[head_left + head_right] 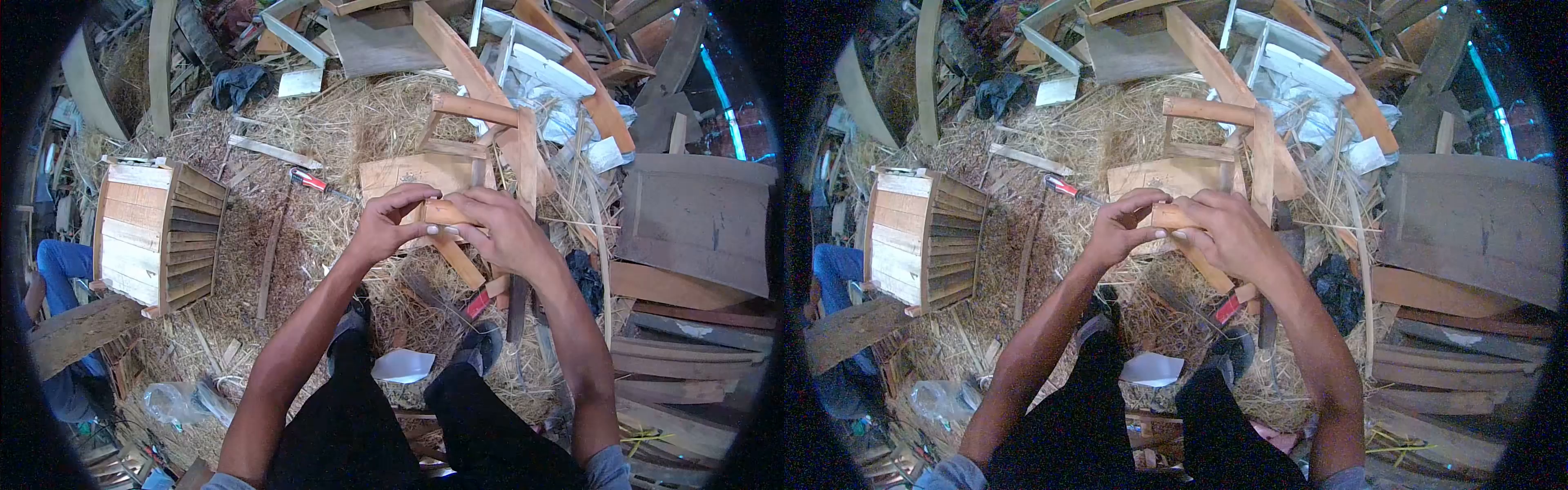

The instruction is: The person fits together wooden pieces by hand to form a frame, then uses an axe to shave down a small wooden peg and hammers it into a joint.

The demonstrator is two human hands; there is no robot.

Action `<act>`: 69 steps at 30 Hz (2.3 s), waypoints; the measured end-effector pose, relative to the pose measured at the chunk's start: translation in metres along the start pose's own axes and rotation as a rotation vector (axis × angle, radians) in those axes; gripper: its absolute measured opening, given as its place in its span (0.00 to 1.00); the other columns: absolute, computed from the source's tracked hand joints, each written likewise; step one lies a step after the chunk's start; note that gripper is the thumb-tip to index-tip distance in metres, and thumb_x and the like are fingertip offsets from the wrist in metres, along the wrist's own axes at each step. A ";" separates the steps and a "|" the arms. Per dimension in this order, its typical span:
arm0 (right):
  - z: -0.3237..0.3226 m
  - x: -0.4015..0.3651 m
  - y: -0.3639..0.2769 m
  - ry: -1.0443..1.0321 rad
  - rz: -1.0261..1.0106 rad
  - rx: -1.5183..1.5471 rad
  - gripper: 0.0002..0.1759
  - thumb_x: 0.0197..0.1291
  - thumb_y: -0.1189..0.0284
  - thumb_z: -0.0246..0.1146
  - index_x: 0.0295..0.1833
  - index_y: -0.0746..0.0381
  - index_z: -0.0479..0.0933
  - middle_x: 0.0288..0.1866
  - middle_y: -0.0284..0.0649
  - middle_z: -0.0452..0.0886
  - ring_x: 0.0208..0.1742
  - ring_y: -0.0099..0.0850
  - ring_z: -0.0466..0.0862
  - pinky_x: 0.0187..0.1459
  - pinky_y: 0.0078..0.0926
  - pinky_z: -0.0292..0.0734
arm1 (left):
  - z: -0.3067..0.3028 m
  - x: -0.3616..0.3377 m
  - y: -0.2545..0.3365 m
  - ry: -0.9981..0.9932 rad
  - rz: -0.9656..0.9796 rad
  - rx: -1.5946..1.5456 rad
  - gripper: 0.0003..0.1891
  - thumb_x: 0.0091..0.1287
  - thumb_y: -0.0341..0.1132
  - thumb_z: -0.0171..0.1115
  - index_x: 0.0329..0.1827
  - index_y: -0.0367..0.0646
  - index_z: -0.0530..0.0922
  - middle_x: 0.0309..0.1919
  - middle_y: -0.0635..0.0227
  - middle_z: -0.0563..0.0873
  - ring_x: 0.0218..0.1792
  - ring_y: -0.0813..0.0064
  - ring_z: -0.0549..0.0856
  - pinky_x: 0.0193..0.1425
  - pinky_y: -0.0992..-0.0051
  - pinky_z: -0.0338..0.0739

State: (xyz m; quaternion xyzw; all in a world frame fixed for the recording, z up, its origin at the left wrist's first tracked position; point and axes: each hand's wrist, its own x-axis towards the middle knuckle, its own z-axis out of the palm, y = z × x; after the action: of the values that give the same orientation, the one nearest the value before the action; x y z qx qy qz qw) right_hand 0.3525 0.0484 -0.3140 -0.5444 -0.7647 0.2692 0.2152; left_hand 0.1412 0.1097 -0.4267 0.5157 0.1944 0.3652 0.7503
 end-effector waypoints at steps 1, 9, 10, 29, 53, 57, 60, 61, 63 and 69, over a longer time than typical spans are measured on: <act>0.000 0.001 0.000 -0.001 -0.001 0.020 0.22 0.57 0.72 0.69 0.59 0.65 0.80 0.48 0.48 0.84 0.51 0.48 0.83 0.55 0.44 0.77 | 0.000 0.000 0.001 -0.007 -0.001 0.006 0.29 0.57 0.18 0.74 0.64 0.35 0.80 0.63 0.60 0.79 0.67 0.67 0.77 0.79 0.67 0.67; 0.002 0.000 0.002 0.025 -0.031 -0.014 0.23 0.57 0.72 0.69 0.59 0.66 0.80 0.47 0.49 0.84 0.49 0.49 0.84 0.53 0.45 0.77 | 0.003 -0.001 0.002 0.013 0.002 0.011 0.29 0.56 0.19 0.76 0.63 0.34 0.80 0.62 0.60 0.79 0.67 0.67 0.78 0.79 0.66 0.67; 0.003 -0.001 0.002 0.026 -0.035 -0.018 0.23 0.57 0.72 0.70 0.58 0.66 0.80 0.47 0.49 0.84 0.49 0.49 0.84 0.53 0.45 0.78 | 0.004 -0.001 0.005 0.014 0.003 0.018 0.29 0.56 0.19 0.76 0.63 0.34 0.80 0.63 0.60 0.79 0.67 0.68 0.78 0.78 0.66 0.67; 0.005 -0.002 0.002 0.014 0.017 -0.033 0.24 0.57 0.71 0.69 0.60 0.66 0.80 0.51 0.49 0.84 0.53 0.49 0.83 0.56 0.46 0.77 | 0.037 -0.008 0.047 0.421 -0.328 0.000 0.12 0.71 0.32 0.67 0.52 0.33 0.83 0.37 0.66 0.87 0.35 0.78 0.84 0.34 0.76 0.84; 0.122 -0.171 0.118 0.423 1.050 -0.004 0.27 0.58 0.62 0.72 0.57 0.70 0.79 0.46 0.55 0.86 0.50 0.54 0.86 0.53 0.47 0.79 | 0.043 -0.010 0.041 0.508 -0.292 0.053 0.12 0.71 0.33 0.68 0.50 0.34 0.84 0.35 0.68 0.86 0.31 0.83 0.83 0.34 0.75 0.88; 0.120 -0.177 0.127 0.629 1.118 0.432 0.19 0.61 0.67 0.73 0.52 0.68 0.81 0.38 0.42 0.88 0.33 0.29 0.86 0.37 0.30 0.81 | 0.045 -0.008 0.040 0.527 -0.302 0.021 0.11 0.71 0.32 0.68 0.50 0.33 0.84 0.35 0.68 0.86 0.31 0.82 0.83 0.39 0.72 0.90; 0.110 -0.182 0.101 0.745 1.029 0.569 0.15 0.66 0.69 0.71 0.50 0.67 0.79 0.34 0.38 0.85 0.32 0.26 0.84 0.33 0.24 0.78 | 0.044 -0.008 0.039 0.512 -0.302 0.020 0.11 0.71 0.33 0.68 0.47 0.33 0.84 0.35 0.66 0.87 0.32 0.81 0.84 0.39 0.72 0.91; 0.102 -0.177 0.084 0.848 0.882 0.521 0.13 0.67 0.69 0.69 0.49 0.67 0.79 0.34 0.37 0.84 0.31 0.25 0.84 0.32 0.24 0.77 | 0.044 -0.007 0.039 0.510 -0.302 0.013 0.11 0.71 0.33 0.67 0.47 0.33 0.83 0.35 0.67 0.87 0.32 0.81 0.84 0.39 0.72 0.91; 0.077 -0.159 0.038 0.948 0.664 0.429 0.12 0.68 0.69 0.67 0.48 0.66 0.77 0.34 0.38 0.83 0.33 0.26 0.83 0.35 0.25 0.77 | 0.044 -0.007 0.041 0.509 -0.306 -0.002 0.10 0.71 0.33 0.67 0.46 0.33 0.83 0.35 0.67 0.87 0.33 0.81 0.84 0.39 0.72 0.91; 0.002 -0.100 -0.069 0.301 0.578 0.079 0.18 0.72 0.68 0.62 0.58 0.70 0.71 0.48 0.58 0.83 0.43 0.54 0.86 0.48 0.43 0.81 | 0.045 -0.007 0.037 0.507 -0.288 -0.008 0.10 0.71 0.34 0.67 0.46 0.34 0.84 0.34 0.69 0.86 0.31 0.84 0.83 0.34 0.76 0.89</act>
State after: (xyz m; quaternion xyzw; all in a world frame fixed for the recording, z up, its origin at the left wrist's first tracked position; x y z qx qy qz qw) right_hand 0.3334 -0.0651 -0.2750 -0.7640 -0.5269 0.2651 0.2615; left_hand 0.1543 0.0835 -0.3752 0.3721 0.4455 0.3729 0.7239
